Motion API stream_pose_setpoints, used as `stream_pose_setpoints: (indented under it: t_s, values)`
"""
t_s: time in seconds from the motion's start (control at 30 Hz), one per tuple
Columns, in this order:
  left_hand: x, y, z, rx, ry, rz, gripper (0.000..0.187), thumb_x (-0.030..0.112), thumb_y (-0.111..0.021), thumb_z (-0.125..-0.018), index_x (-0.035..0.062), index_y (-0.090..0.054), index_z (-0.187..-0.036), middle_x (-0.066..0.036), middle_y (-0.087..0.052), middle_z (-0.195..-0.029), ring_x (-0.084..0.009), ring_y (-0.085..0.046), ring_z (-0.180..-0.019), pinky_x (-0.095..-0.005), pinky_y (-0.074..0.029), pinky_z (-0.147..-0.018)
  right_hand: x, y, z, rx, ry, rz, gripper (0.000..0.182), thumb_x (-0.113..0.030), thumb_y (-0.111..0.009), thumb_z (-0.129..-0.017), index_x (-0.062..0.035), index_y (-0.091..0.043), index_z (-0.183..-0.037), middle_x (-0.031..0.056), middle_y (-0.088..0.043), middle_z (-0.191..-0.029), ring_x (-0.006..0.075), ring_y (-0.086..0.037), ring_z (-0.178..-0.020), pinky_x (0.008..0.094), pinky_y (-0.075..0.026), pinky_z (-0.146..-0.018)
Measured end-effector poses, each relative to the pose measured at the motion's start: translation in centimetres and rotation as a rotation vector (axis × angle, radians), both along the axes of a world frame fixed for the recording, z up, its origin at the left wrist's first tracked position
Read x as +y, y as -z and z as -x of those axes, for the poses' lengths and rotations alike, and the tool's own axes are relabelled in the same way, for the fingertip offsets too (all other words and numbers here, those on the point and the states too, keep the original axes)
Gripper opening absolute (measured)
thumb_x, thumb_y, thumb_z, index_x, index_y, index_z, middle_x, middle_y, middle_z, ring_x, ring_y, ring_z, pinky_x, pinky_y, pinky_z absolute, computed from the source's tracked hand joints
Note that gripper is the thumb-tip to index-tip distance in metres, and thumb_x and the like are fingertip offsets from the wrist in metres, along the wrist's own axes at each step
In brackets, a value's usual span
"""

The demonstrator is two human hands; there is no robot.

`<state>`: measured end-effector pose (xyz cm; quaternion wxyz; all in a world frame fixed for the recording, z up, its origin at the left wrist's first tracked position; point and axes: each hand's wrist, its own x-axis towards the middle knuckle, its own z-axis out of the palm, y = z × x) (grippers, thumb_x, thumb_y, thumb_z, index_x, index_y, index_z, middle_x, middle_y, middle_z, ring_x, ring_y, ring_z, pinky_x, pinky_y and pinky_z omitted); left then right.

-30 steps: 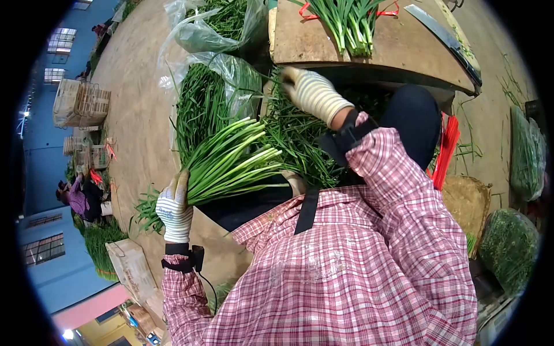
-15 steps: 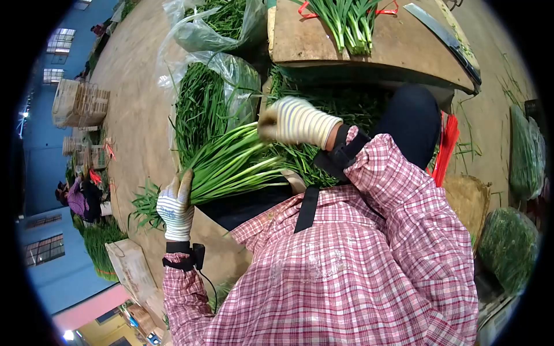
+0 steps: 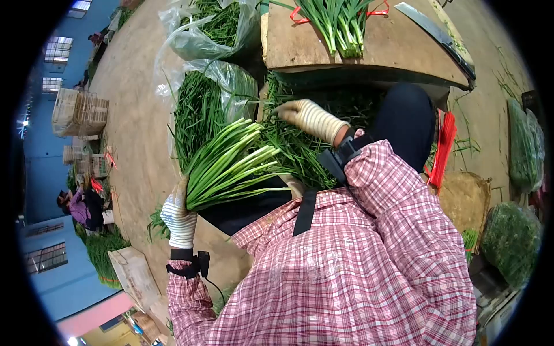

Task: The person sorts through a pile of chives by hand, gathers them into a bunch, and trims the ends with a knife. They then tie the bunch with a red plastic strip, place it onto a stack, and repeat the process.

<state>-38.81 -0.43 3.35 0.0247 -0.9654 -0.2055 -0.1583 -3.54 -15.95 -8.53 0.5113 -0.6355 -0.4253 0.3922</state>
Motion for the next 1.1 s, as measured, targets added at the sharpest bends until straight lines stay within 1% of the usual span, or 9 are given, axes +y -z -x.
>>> stream_pose_setpoints:
  t_s: [0.13, 0.27, 0.47, 0.6, 0.8, 0.87, 0.9, 1.0, 1.1]
  values:
    - [-0.3, -0.4, -0.9, -0.048, 0.0, 0.143, 0.066, -0.01, -0.064, -0.068, 0.0106, -0.058, -0.13, -0.015, -0.069, -0.11, -0.0289, -0.068, -0.085, -0.036, -0.054, -0.074, -0.1, 0.5, 0.6, 0.034, 0.081, 0.015, 0.039, -0.014, -0.06, -0.09, -0.0051, -0.059, -0.128, 0.0107, -0.067, -0.118, 0.0174, -0.059, -0.107, 0.0307, -0.046, -0.095]
    - [0.4, -1.5, -2.0, -0.237, -0.288, 1.018, 0.04, -0.007, -0.064, -0.079, -0.0031, -0.06, -0.119, -0.008, -0.07, -0.095, -0.0139, -0.066, -0.079, -0.0257, -0.054, -0.073, -1.3, 1.2, 0.7, -0.221, -0.216, 0.384, 0.07, -0.033, -0.073, -0.082, 0.003, -0.047, -0.136, 0.0223, -0.056, -0.132, 0.0293, -0.054, -0.122, 0.036, -0.043, -0.103]
    - [-1.8, -5.6, -4.9, -0.052, -0.589, 1.539, 0.026, -0.003, -0.067, -0.075, -0.0024, -0.063, -0.101, -0.007, -0.066, -0.076, -0.0138, -0.061, -0.058, -0.0251, -0.049, -0.053, -1.5, -2.8, 5.7, 0.601, -0.258, -0.164, 0.084, -0.038, -0.061, -0.093, 0.0057, -0.018, -0.149, 0.0211, -0.031, -0.153, 0.0281, -0.031, -0.141, 0.0354, -0.028, -0.114]
    - [-3.3, -4.7, -5.3, -0.12, -0.556, 1.717, 0.033, -0.003, -0.066, -0.077, 0.0009, -0.061, -0.11, -0.008, -0.068, -0.088, -0.015, -0.062, -0.061, -0.0247, -0.051, -0.056, 1.8, 1.6, 7.3, 1.055, -0.032, -0.332, 0.086, -0.045, -0.065, -0.09, 0.0005, -0.023, -0.15, 0.0135, -0.043, -0.143, 0.023, -0.04, -0.133, 0.0348, -0.035, -0.107]
    - [-4.7, -5.2, -6.0, -0.06, -0.611, 1.769, 0.035, -0.003, -0.065, -0.078, 0.0011, -0.061, -0.112, -0.008, -0.069, -0.093, -0.0144, -0.063, -0.064, -0.0254, -0.053, -0.059, 0.8, -4.1, 3.8, 0.788, 0.313, -0.323, 0.057, -0.035, -0.072, -0.086, -0.0096, -0.052, -0.133, 0.0072, -0.054, -0.132, 0.0257, -0.051, -0.121, 0.0383, -0.042, -0.099]
    - [-4.6, -4.1, -5.7, -0.035, -0.536, 1.762, 0.034, -0.003, -0.066, -0.079, 0.0006, -0.061, -0.112, -0.007, -0.069, -0.094, -0.0142, -0.063, -0.065, -0.0255, -0.053, -0.061, 0.5, -5.9, 2.5, -0.319, 0.562, -0.369, 0.053, -0.031, -0.076, -0.077, -0.0109, -0.061, -0.123, 0.0127, -0.053, -0.132, 0.0316, -0.051, -0.118, 0.0406, -0.041, -0.1]
    - [-4.7, -3.9, -5.6, -0.018, -0.543, 1.751, 0.036, -0.004, -0.067, -0.078, 0.0003, -0.061, -0.113, -0.007, -0.068, -0.094, -0.014, -0.064, -0.068, -0.0257, -0.054, -0.062, 0.4, -7.0, 2.4, -0.508, 0.559, -0.335, 0.052, -0.029, -0.078, -0.07, -0.0114, -0.065, -0.117, 0.018, -0.05, -0.135, 0.0354, -0.048, -0.123, 0.0427, -0.038, -0.104]
    - [-5.0, -3.2, -5.7, -0.009, -0.516, 1.707, 0.037, -0.004, -0.067, -0.078, 0.0, -0.061, -0.114, -0.008, -0.068, -0.094, -0.0143, -0.063, -0.068, -0.0258, -0.054, -0.062, 2.0, -6.3, 1.3, -0.466, 0.312, -0.103, 0.055, -0.03, -0.076, -0.075, -0.007, -0.062, -0.123, 0.0196, -0.044, -0.143, 0.0332, -0.05, -0.124, 0.0401, -0.04, -0.105]
    - [-5.6, -3.3, -5.7, -0.037, -0.528, 1.701, 0.042, -0.007, -0.068, -0.076, -0.0005, -0.059, -0.116, -0.008, -0.068, -0.095, -0.0147, -0.063, -0.069, -0.0261, -0.054, -0.062, 0.9, -6.3, 0.0, 0.196, 0.046, -0.214, 0.056, -0.026, -0.074, -0.08, 0.0021, -0.059, -0.125, 0.0144, -0.06, -0.126, 0.023, -0.058, -0.113, 0.0338, -0.045, -0.098]
